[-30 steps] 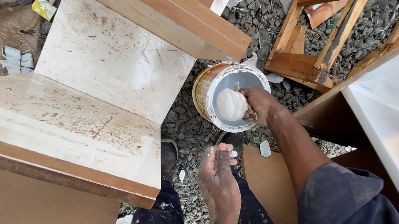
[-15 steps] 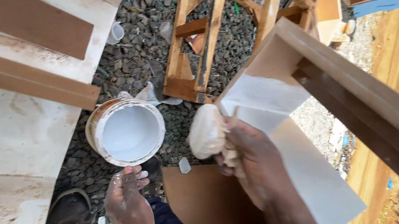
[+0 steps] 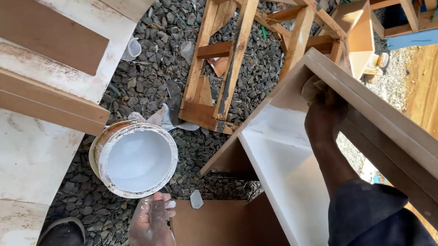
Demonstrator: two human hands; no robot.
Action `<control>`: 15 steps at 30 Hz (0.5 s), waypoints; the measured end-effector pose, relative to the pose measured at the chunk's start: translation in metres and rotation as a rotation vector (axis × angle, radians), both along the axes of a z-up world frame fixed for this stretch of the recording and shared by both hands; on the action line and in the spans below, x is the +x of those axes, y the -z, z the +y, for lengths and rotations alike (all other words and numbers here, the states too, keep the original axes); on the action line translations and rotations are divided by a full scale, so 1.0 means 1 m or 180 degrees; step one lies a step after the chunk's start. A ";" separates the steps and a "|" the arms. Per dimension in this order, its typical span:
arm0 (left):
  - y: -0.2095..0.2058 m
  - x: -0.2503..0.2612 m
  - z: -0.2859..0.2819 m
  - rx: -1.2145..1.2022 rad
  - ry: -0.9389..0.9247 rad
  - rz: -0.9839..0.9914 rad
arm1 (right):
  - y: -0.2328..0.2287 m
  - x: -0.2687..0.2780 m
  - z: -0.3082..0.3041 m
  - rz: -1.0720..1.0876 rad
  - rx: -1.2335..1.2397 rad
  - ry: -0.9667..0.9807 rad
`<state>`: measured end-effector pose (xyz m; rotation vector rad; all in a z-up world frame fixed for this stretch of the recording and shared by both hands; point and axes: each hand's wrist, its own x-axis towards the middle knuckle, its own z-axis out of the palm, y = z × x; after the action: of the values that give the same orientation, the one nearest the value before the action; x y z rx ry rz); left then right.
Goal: Applying white paint to wooden furniture components using a sponge applicator in an outdoor workshop.
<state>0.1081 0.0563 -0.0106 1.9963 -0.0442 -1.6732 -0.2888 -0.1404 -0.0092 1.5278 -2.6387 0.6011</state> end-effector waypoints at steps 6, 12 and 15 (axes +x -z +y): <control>0.000 -0.005 -0.002 0.0097 0.0183 0.0015 | -0.022 0.015 -0.004 0.0534 0.0835 -0.0420; -0.030 -0.034 -0.012 -0.1044 0.0806 0.0400 | 0.006 -0.109 -0.003 0.2208 0.1262 -0.1997; -0.042 -0.038 -0.016 -0.1423 0.0881 0.0768 | 0.039 -0.109 -0.024 -0.3172 -0.0123 0.0425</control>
<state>0.0702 0.0401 0.0316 1.4978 -0.5779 -1.8637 -0.3978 -0.1645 -0.0478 1.1894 -3.2700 1.7563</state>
